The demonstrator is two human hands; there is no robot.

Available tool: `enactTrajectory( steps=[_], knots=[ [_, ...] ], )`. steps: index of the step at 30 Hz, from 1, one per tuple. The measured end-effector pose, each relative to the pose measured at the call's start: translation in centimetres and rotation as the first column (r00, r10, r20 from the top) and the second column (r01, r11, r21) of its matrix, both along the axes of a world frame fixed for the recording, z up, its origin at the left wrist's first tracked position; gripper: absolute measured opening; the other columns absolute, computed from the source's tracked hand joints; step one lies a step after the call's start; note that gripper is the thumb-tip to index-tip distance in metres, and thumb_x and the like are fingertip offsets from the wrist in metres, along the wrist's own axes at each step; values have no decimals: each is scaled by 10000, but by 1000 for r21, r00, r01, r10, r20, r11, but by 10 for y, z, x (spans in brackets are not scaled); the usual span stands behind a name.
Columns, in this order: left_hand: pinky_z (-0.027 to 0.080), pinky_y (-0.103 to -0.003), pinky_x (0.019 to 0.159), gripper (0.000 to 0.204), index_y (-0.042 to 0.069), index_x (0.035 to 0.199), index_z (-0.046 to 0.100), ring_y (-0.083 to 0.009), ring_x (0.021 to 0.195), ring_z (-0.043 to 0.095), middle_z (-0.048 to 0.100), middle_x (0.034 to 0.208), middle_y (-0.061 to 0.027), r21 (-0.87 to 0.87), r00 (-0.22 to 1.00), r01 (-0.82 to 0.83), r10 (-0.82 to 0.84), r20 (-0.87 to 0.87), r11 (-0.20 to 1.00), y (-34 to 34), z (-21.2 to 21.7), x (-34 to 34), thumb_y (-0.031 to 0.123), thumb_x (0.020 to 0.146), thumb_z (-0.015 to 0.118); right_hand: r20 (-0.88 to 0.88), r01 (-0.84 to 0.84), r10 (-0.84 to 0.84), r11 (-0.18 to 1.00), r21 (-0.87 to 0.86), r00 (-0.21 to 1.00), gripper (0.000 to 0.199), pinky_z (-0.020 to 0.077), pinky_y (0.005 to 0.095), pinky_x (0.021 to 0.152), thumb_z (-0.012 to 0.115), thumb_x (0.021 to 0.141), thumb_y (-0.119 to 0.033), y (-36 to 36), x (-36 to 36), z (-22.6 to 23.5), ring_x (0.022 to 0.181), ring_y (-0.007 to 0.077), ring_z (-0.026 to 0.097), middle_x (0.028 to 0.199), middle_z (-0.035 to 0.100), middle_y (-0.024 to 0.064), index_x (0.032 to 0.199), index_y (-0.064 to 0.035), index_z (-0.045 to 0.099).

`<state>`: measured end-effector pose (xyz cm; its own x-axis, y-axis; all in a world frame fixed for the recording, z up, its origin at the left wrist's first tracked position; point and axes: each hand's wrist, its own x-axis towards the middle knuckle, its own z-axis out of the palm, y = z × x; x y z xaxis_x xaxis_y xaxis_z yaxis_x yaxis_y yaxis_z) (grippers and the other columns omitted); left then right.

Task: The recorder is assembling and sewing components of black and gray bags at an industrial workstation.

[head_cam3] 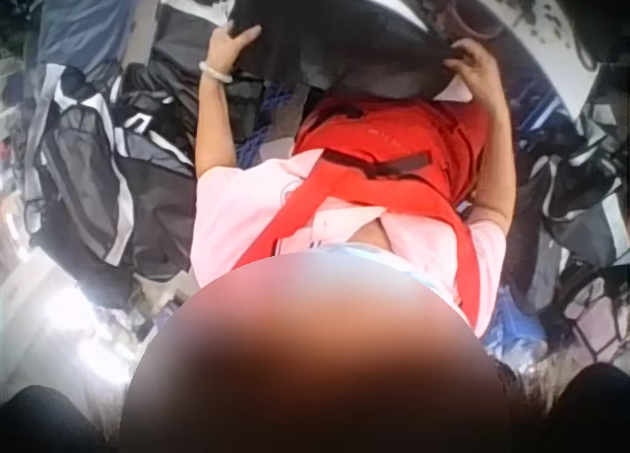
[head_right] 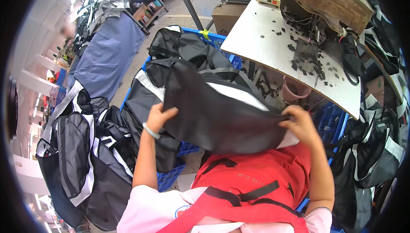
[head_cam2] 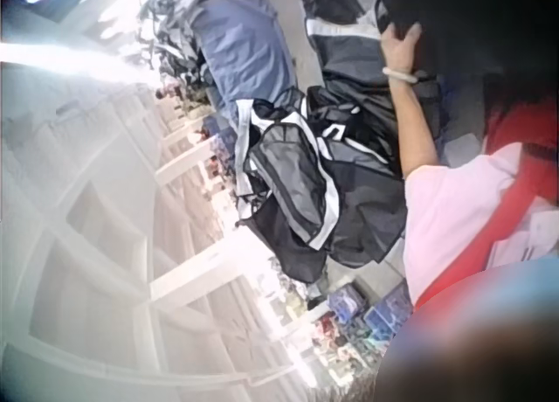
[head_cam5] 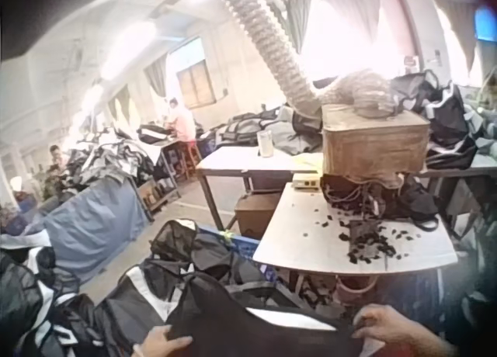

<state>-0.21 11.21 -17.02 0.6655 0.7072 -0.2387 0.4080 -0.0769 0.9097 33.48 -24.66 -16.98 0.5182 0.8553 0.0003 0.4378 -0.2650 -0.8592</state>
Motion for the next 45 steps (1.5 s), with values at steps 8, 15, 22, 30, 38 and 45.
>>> enactTrajectory(
  steps=[8,15,22,30,38,45],
  knots=[
    [470,-359,617,265,-28,878,569,-232,684,607,606,737,-153,-140,584,798,-695,419,586,-203,21,86,186,821,713,236,240,-176,931,-275,956,149,458,306,793,597,705,65,-127,66,-42,868,244,606,824,610,112,845,13,601],
    [451,-375,573,222,-10,831,551,-294,620,581,582,687,-137,33,304,946,-916,263,323,-242,27,109,148,801,703,167,379,-365,924,-58,916,100,457,249,787,560,902,4,-141,54,30,839,99,583,866,634,37,958,10,643],
    [472,-435,614,233,-1,816,526,-382,711,622,613,720,-181,115,290,946,-950,116,303,-276,27,125,169,795,684,600,-62,-22,991,118,800,230,453,309,841,678,868,-182,-8,-58,175,932,206,611,972,665,93,1039,-28,673],
    [494,-411,715,423,-8,1096,566,-329,800,637,642,846,-165,-104,51,993,-999,-14,52,-253,65,136,330,862,669,711,188,506,734,-652,489,311,483,399,828,693,779,-233,12,-8,87,1006,329,632,1059,666,193,987,-3,667],
    [427,-395,950,346,68,1107,641,-276,1101,577,632,1110,-132,863,665,496,-595,-451,-99,-156,100,243,175,781,690,349,-26,119,965,-260,930,240,500,429,745,619,863,-144,-39,-4,108,798,412,619,827,651,222,1053,-2,659],
    [508,-451,711,169,66,930,706,-371,752,644,669,764,-176,736,505,663,-807,-305,137,-157,123,272,135,818,599,447,-19,120,974,-224,887,234,426,390,937,674,858,-200,-49,21,129,1200,315,494,1300,551,129,1028,-40,685]
  ],
)
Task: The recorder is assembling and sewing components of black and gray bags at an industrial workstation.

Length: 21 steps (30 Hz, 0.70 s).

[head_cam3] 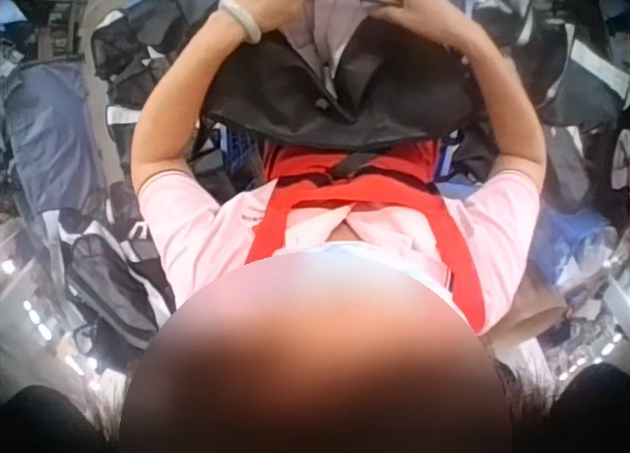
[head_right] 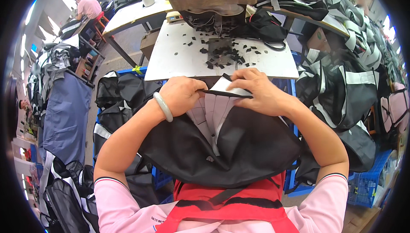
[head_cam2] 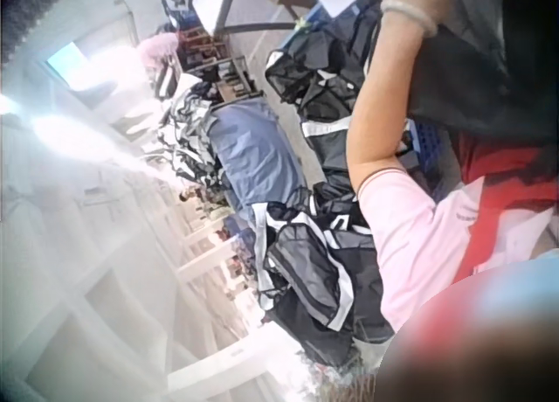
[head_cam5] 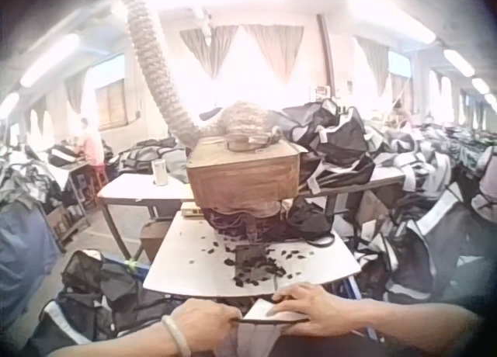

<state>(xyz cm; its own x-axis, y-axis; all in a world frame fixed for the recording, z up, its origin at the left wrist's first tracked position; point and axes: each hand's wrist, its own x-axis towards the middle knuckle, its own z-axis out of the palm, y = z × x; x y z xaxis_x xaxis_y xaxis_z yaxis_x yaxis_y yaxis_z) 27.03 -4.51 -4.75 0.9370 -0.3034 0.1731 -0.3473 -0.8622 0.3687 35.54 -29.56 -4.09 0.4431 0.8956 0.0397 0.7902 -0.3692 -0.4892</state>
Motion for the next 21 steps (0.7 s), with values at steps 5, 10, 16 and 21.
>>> enactTrajectory(
  steps=[5,10,16,21],
  knots=[
    [498,-387,686,167,26,914,725,-310,702,654,682,772,-177,-50,989,15,-22,-146,999,-3,5,20,136,805,663,-413,37,19,991,129,911,280,428,326,903,618,937,-211,9,19,-32,996,175,535,1089,614,62,1120,0,641],
    [488,-314,666,183,-3,942,716,-174,656,614,676,725,-123,-388,959,-121,8,-282,914,6,13,42,122,808,708,-615,155,-84,986,62,784,265,449,273,771,602,952,-241,7,44,-20,802,76,521,797,621,4,1026,7,661],
    [489,-268,716,218,-52,989,701,-120,749,605,707,820,-86,-538,940,-195,0,-340,820,10,26,84,115,849,696,-623,125,-39,988,96,781,313,426,255,721,595,961,-301,6,88,0,759,52,480,770,565,-36,948,9,645],
    [492,-282,757,245,-44,994,710,-126,797,617,716,853,-97,-526,921,-289,83,-381,800,12,14,117,150,845,704,-571,144,-94,989,44,815,326,427,273,726,600,957,-306,14,114,3,755,61,471,765,567,-29,927,15,652]
  ],
)
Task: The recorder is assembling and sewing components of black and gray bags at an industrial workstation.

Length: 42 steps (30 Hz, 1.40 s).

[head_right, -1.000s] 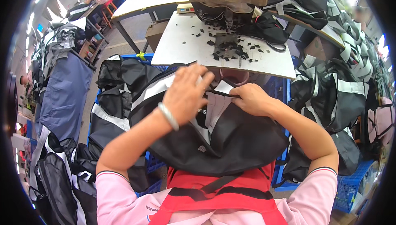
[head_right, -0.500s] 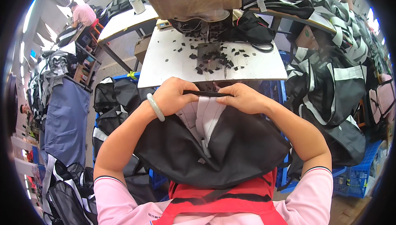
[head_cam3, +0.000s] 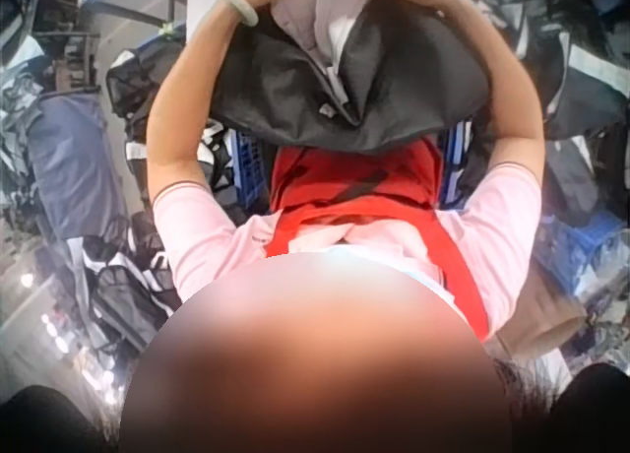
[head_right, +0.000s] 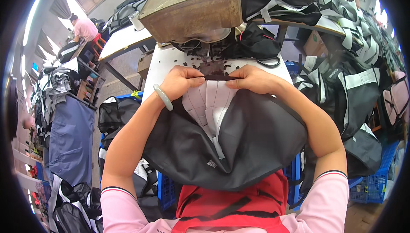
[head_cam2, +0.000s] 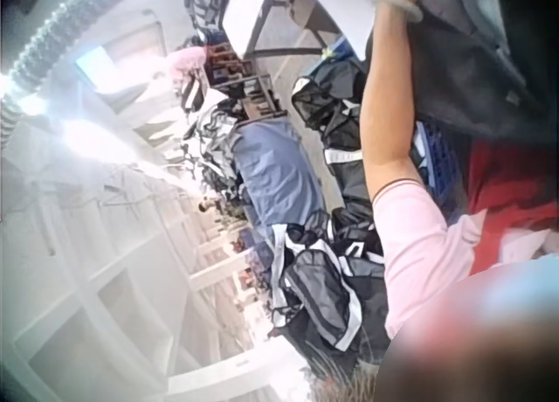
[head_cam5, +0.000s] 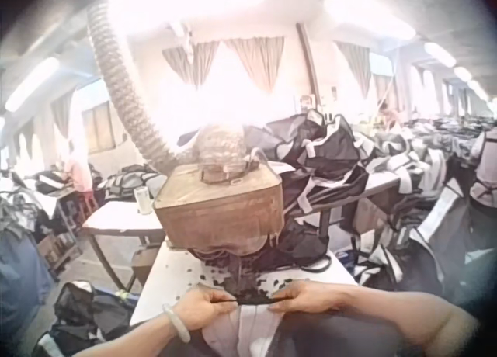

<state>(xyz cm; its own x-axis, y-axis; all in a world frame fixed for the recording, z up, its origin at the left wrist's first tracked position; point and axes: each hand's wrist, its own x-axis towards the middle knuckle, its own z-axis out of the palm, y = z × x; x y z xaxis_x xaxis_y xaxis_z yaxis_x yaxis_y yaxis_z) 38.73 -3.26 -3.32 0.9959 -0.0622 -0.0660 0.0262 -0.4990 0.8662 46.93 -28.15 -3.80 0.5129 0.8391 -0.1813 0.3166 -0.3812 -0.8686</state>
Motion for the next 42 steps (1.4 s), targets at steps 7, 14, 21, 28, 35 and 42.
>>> enactTrajectory(
  steps=[7,14,21,28,35,42],
  knots=[
    [498,-302,756,286,-13,1006,725,-158,785,636,717,857,-116,79,996,-64,69,-56,995,12,-25,28,206,821,731,15,-26,26,1000,-13,1000,314,425,270,721,614,954,-294,10,29,-23,763,56,474,771,575,-34,951,15,669],
    [499,-310,750,283,-11,994,732,-164,768,634,712,834,-120,144,996,-93,93,12,985,14,-28,44,203,809,742,-61,-12,10,999,-29,998,327,438,282,751,631,947,-307,17,52,-26,789,58,498,800,611,-31,1052,-4,693],
    [479,-259,721,248,-41,996,723,-108,745,587,702,837,-49,97,997,-78,76,21,992,20,-30,57,136,822,732,-15,-7,7,1000,27,1000,320,397,263,679,605,969,-301,19,59,-28,738,42,428,725,506,-67,856,-4,636],
    [500,-280,750,268,-27,995,726,-133,773,627,719,841,-93,62,984,-140,132,119,988,39,-28,51,168,811,725,1,84,-84,996,-7,996,309,425,262,718,605,955,-283,14,53,-11,782,51,481,793,567,-41,938,22,650],
    [510,-321,630,55,49,813,696,-219,653,645,681,711,-72,-152,969,247,-239,70,957,-24,-11,-118,97,810,669,-531,-113,231,963,245,815,633,490,251,695,531,941,-550,-40,-32,-28,1001,89,550,1332,519,58,1394,-111,484],
    [520,-366,701,110,29,856,681,-299,783,644,656,829,-143,264,810,470,-531,249,842,-74,-22,-250,100,822,604,-148,-312,365,904,293,919,429,463,318,951,455,1025,-365,62,-147,-176,1043,187,607,1350,538,72,1338,-84,541]
  ],
)
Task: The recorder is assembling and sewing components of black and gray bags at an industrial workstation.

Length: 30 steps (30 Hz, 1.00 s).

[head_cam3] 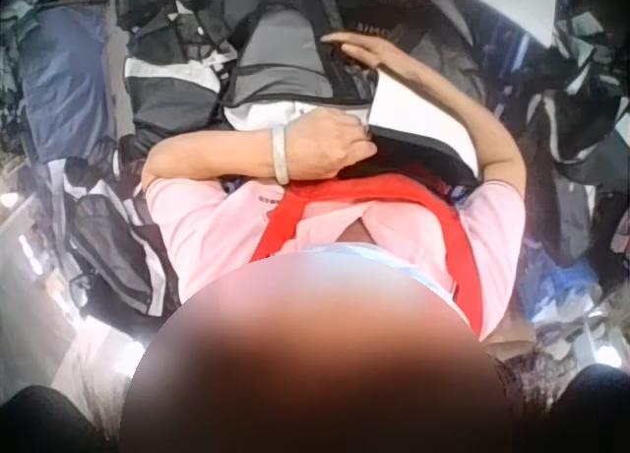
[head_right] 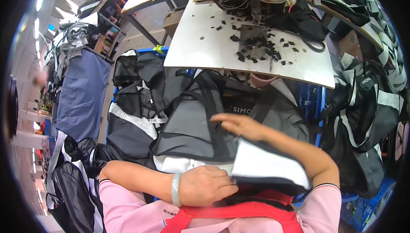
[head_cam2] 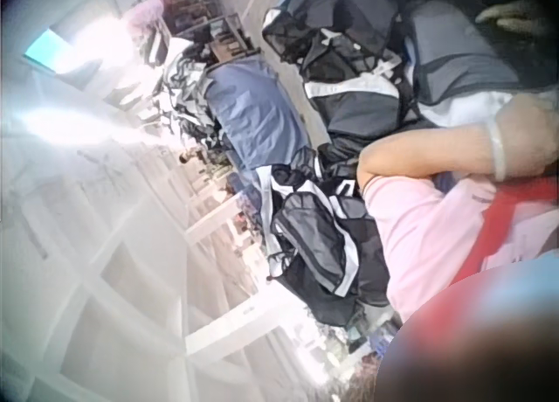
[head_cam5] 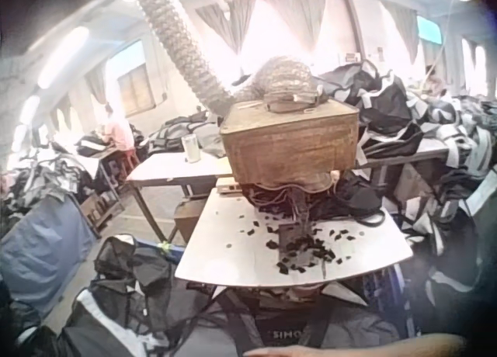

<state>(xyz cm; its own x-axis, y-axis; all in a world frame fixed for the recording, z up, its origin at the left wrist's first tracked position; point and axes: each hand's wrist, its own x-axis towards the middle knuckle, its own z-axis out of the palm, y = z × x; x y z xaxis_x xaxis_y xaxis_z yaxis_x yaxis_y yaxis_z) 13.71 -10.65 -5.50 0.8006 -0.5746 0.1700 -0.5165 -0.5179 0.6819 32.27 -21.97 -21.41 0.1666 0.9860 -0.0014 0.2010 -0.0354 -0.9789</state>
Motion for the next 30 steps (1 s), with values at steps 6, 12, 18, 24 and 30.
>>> enactTrajectory(
  steps=[6,12,18,24,30],
  knots=[
    [553,-281,568,187,-2,893,700,-141,620,669,691,726,-76,-218,561,-396,46,-827,892,102,-5,51,177,897,645,39,-270,291,923,-275,956,383,479,332,889,490,980,-405,10,-66,29,1002,224,658,1043,707,59,1222,-151,644],
    [539,-368,758,330,-29,1015,704,-300,849,703,717,890,-195,257,456,-860,890,0,440,242,-192,118,250,837,711,47,-307,333,909,-282,942,383,477,346,900,498,965,-414,15,-89,50,1020,248,654,1074,700,83,1192,-146,651],
    [502,-417,872,274,28,1027,712,-364,971,652,679,1026,-205,120,625,-770,779,-59,627,162,-215,159,215,831,668,128,-90,114,980,-177,985,318,499,358,840,506,972,-346,2,-83,48,992,282,653,1034,698,98,1112,-116,677],
    [506,-324,741,244,-24,1023,688,-256,801,671,698,904,-174,-139,855,-514,491,-169,847,99,-94,140,153,856,669,697,315,-605,796,517,385,284,483,391,834,700,807,-86,2,-15,92,981,302,583,1053,621,110,1084,-98,641],
    [491,-289,714,238,-38,1048,682,-143,750,621,711,866,-137,-279,883,-443,360,-301,852,85,-34,154,121,873,653,-10,564,-565,823,63,825,217,480,240,759,620,959,-188,-13,41,111,817,68,563,885,633,2,1081,-10,637]
  ],
)
